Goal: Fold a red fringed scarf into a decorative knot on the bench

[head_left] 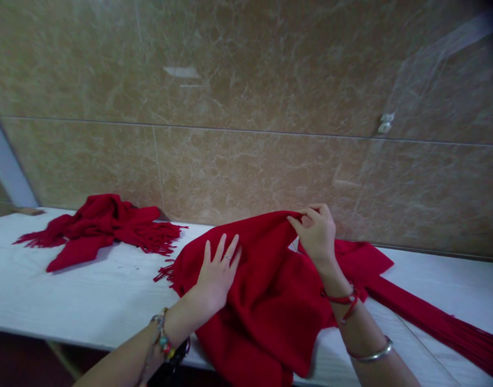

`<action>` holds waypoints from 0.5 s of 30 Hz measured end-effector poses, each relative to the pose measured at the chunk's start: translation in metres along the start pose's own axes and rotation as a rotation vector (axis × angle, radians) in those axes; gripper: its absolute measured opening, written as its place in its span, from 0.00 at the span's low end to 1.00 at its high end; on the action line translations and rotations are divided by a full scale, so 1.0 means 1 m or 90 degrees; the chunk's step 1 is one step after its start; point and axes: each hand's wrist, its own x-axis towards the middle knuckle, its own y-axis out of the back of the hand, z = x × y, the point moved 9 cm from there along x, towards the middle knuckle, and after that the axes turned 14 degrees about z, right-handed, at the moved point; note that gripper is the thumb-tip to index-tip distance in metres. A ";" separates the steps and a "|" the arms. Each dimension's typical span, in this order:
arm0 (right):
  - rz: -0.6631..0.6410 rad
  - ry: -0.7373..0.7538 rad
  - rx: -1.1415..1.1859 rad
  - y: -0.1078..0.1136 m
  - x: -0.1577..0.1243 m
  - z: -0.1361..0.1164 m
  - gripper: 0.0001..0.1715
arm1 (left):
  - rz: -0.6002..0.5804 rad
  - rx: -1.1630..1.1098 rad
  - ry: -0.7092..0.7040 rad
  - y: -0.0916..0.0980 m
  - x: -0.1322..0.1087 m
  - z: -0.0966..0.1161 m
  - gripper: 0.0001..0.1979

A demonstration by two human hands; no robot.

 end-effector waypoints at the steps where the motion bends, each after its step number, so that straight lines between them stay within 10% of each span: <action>1: 0.018 -0.001 -0.012 0.005 0.002 0.005 0.06 | 0.044 0.025 0.026 -0.006 0.003 -0.009 0.38; 6: -0.011 0.007 -0.051 0.004 -0.001 0.024 0.09 | 0.228 0.071 0.178 -0.025 0.005 -0.088 0.42; 10: -0.127 0.025 -0.036 -0.020 -0.018 0.023 0.09 | 0.218 0.054 0.310 -0.027 0.002 -0.147 0.44; 15: -0.230 0.072 0.098 -0.037 -0.031 -0.018 0.05 | 0.145 -0.144 0.219 0.003 0.017 -0.122 0.48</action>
